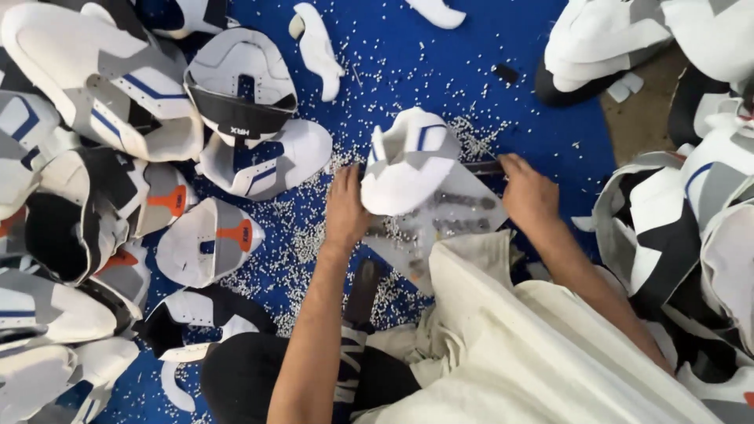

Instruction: Punching holes into shoe upper components using a manual punch tool and a mallet on a factory floor.

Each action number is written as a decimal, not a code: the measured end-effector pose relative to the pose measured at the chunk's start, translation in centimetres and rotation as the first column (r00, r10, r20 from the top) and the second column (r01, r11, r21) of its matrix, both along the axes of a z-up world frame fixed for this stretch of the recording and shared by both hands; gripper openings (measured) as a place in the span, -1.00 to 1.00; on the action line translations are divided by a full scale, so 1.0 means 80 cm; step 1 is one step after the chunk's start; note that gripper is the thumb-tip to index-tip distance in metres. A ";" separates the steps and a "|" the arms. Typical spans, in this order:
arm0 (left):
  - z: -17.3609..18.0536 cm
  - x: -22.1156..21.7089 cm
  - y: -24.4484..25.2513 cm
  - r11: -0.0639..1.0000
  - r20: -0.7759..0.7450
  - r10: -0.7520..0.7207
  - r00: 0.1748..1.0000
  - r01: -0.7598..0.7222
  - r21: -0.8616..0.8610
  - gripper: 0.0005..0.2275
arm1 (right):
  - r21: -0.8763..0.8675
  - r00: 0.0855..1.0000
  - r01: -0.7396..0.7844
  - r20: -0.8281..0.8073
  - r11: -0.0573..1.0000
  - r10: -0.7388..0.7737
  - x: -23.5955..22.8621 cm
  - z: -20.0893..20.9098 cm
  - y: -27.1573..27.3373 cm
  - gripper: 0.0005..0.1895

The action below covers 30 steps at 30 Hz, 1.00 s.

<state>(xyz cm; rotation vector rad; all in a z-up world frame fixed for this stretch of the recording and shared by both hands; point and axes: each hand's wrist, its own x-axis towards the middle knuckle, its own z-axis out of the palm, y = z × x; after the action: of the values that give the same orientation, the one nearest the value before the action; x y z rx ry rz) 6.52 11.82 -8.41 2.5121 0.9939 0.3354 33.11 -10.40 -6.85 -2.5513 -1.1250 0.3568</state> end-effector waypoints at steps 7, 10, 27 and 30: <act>0.015 0.014 -0.006 0.975 0.045 -0.015 0.999 0.025 -0.219 -0.39 | 0.037 0.996 -0.040 -0.074 0.998 0.043 0.008 -0.014 -0.038 -0.53; 0.055 0.032 -0.014 0.877 0.336 0.217 0.916 -0.032 -0.479 -0.23 | 0.139 0.974 0.002 -0.225 0.990 0.030 0.011 0.007 -0.021 -0.56; 0.097 0.022 -0.095 0.921 0.194 -0.377 0.906 0.388 -0.025 -0.57 | 0.150 0.928 -0.371 0.031 0.917 0.370 -0.091 0.062 -0.001 -0.37; 0.081 0.010 -0.106 0.913 0.101 -0.405 0.908 0.409 -0.014 -0.65 | 0.188 0.902 -0.430 0.041 0.883 0.431 -0.100 0.032 -0.027 -0.37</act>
<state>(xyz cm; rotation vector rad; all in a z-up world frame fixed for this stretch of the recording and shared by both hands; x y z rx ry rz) 7.36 3.32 -1.97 2.5624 0.4134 0.3021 25.08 -12.53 -4.28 -2.1168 -1.6427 0.3342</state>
